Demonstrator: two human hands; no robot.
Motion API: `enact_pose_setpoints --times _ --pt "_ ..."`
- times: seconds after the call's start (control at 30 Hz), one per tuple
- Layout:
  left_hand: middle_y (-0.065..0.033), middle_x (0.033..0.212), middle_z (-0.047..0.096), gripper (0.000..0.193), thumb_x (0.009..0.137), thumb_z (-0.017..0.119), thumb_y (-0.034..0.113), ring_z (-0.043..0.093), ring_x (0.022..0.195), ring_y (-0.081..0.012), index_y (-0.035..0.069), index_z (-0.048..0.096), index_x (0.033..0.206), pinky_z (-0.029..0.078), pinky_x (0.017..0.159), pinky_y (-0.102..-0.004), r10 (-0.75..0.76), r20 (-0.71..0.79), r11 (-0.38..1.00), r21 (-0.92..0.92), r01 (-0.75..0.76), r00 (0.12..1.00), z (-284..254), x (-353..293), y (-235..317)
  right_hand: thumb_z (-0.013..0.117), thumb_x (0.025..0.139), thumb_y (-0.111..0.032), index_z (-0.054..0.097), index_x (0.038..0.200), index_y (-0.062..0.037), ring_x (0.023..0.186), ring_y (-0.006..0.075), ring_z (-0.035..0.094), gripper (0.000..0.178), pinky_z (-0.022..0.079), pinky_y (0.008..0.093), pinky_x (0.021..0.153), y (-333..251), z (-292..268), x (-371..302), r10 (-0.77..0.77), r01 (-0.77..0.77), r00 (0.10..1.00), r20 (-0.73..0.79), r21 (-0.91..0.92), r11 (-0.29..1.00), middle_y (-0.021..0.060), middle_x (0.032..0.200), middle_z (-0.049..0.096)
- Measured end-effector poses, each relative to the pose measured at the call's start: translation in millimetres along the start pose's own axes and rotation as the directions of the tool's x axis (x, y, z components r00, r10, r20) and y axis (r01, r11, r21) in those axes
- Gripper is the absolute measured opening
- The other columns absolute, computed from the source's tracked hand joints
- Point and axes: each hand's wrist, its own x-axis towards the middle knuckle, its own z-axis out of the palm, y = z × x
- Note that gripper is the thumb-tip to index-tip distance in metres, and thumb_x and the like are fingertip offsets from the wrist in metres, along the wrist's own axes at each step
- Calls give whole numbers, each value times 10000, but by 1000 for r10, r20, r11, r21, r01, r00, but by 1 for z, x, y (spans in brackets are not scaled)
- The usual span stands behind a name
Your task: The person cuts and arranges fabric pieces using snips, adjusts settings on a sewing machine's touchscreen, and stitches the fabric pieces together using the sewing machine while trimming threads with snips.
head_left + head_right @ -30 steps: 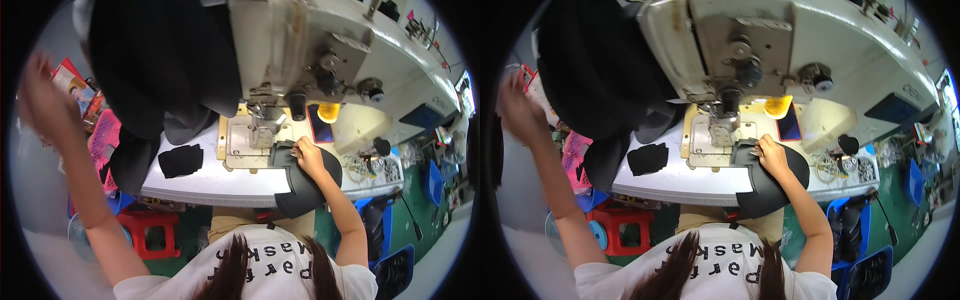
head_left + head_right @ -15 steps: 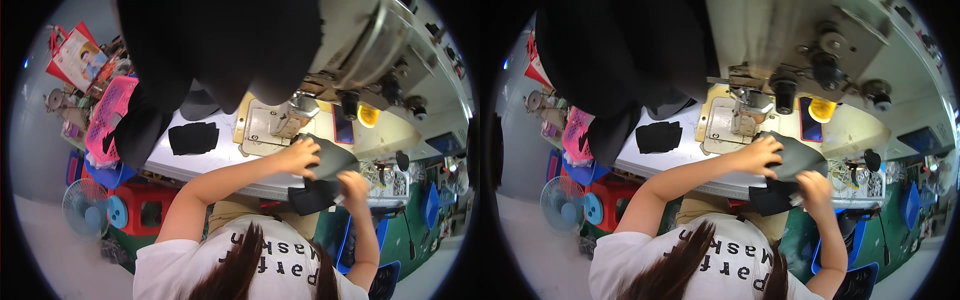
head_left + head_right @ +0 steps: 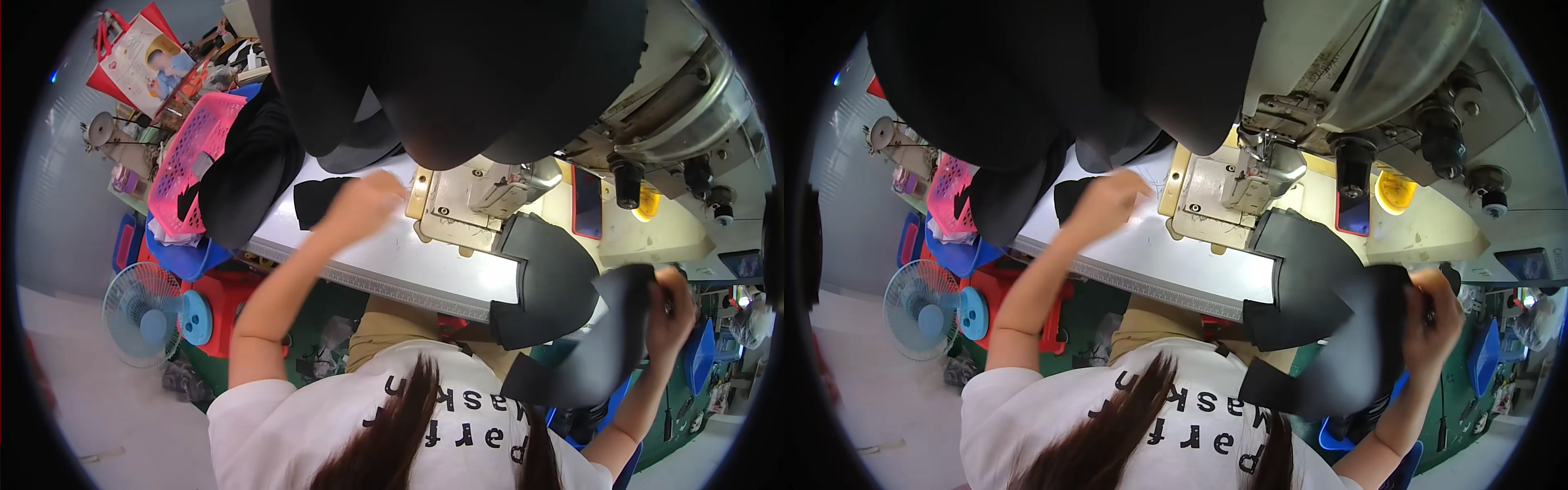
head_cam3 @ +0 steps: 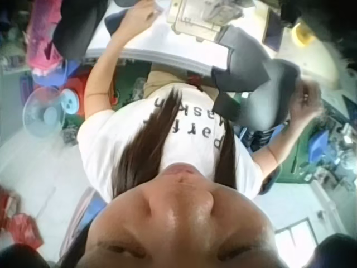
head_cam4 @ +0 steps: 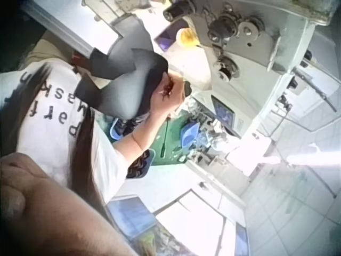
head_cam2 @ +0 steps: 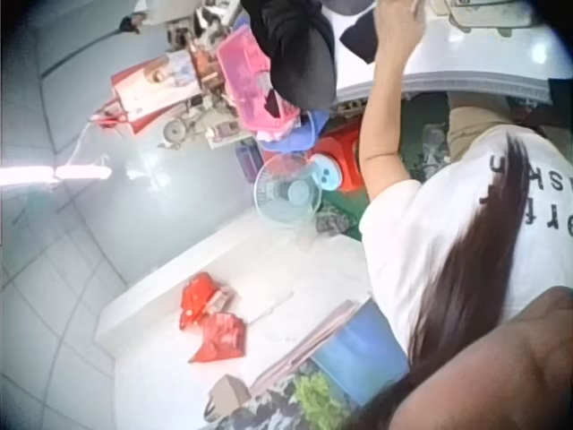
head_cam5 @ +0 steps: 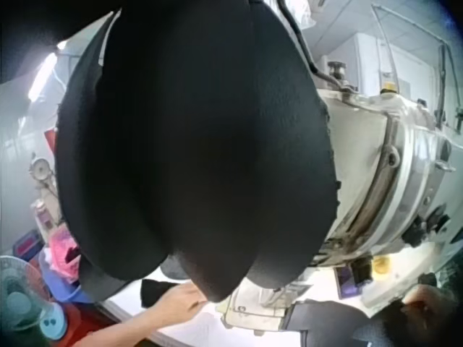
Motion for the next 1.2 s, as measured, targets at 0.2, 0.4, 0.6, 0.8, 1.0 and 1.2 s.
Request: enact_pose_setpoints --times 0.2,0.4,0.6,0.8,1.0,1.2 --pt "-131 946 581 227 752 663 98 523 980 -320 6 636 958 434 857 -391 -315 205 943 181 280 927 -55 -42 -77 591 822 -27 583 866 10 680 177 560 58 432 274 658 -14 62 49 20 -67 986 167 281 957 86 741 594" --pt "-114 849 563 173 713 683 73 540 877 -321 10 614 859 449 781 -386 -213 86 964 180 195 973 -53 -41 -70 624 784 -17 572 981 5 747 299 575 205 456 321 708 -8 119 63 -128 70 986 112 419 905 136 813 600" --pt "-92 983 615 182 720 662 -35 567 1010 -206 24 554 854 448 851 -300 -440 214 760 -428 489 872 -81 -44 -81 596 829 -41 561 930 -17 729 240 545 110 439 295 675 -26 127 75 -135 23 975 177 521 854 104 800 561" --pt "-58 970 633 375 730 699 39 577 885 -150 -26 597 1085 467 797 -265 -441 305 630 -564 533 844 -87 34 -17 603 797 -60 611 934 -39 802 236 558 139 443 323 733 -11 148 78 -4 -69 985 170 422 904 100 840 589" --pt "36 726 576 120 795 671 97 494 685 -39 1 638 861 379 632 -207 -125 524 489 -706 512 843 -14 112 53 595 741 -31 594 917 -28 835 299 539 176 428 358 755 -10 154 78 2 -75 987 162 448 891 146 859 551" --pt "31 803 615 108 797 670 94 515 749 -52 46 655 893 380 741 -216 -192 490 434 -735 521 851 3 128 51 593 749 -36 596 914 -32 844 305 529 166 430 354 764 -3 166 75 38 -106 988 148 490 865 147 908 550"
